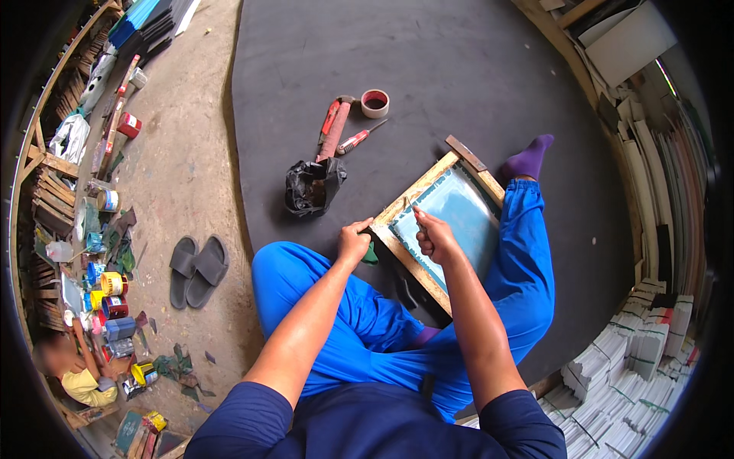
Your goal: The person sits on the floor and applies a dark adhesive along the inner edge of a wooden frame using a small tool. They briefly stand to retrieve a green cloth, then resume applying the adhesive along the frame's perimeter.
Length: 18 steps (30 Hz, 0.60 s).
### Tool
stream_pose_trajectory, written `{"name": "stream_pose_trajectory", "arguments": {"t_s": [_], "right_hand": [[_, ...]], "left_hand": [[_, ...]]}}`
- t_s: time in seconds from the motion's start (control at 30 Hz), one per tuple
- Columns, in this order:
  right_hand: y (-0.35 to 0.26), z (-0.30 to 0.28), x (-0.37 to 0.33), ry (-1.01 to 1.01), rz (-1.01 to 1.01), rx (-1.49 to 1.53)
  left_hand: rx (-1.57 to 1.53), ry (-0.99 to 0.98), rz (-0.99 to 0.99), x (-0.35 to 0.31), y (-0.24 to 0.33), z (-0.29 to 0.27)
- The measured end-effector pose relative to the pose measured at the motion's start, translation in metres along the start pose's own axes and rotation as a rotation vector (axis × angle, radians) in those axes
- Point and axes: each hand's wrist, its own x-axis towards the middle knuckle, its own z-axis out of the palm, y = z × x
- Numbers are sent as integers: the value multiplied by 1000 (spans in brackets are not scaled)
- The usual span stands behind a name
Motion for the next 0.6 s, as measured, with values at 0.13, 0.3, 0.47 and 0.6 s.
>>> {"name": "stream_pose_trajectory", "arguments": {"t_s": [0.13,0.3,0.47,0.6], "right_hand": [[40,-27,34,362,-858,-978],[13,14,-14,420,-582,-1057],[2,26,-24,445,-563,-1198],[-5,45,-32,477,-412,-1237]], "left_hand": [[-13,-8,-1,0,7,8],[22,8,0,-3,8,0],[64,14,39,0,-2,1],[86,40,62,-1,-1,5]]}}
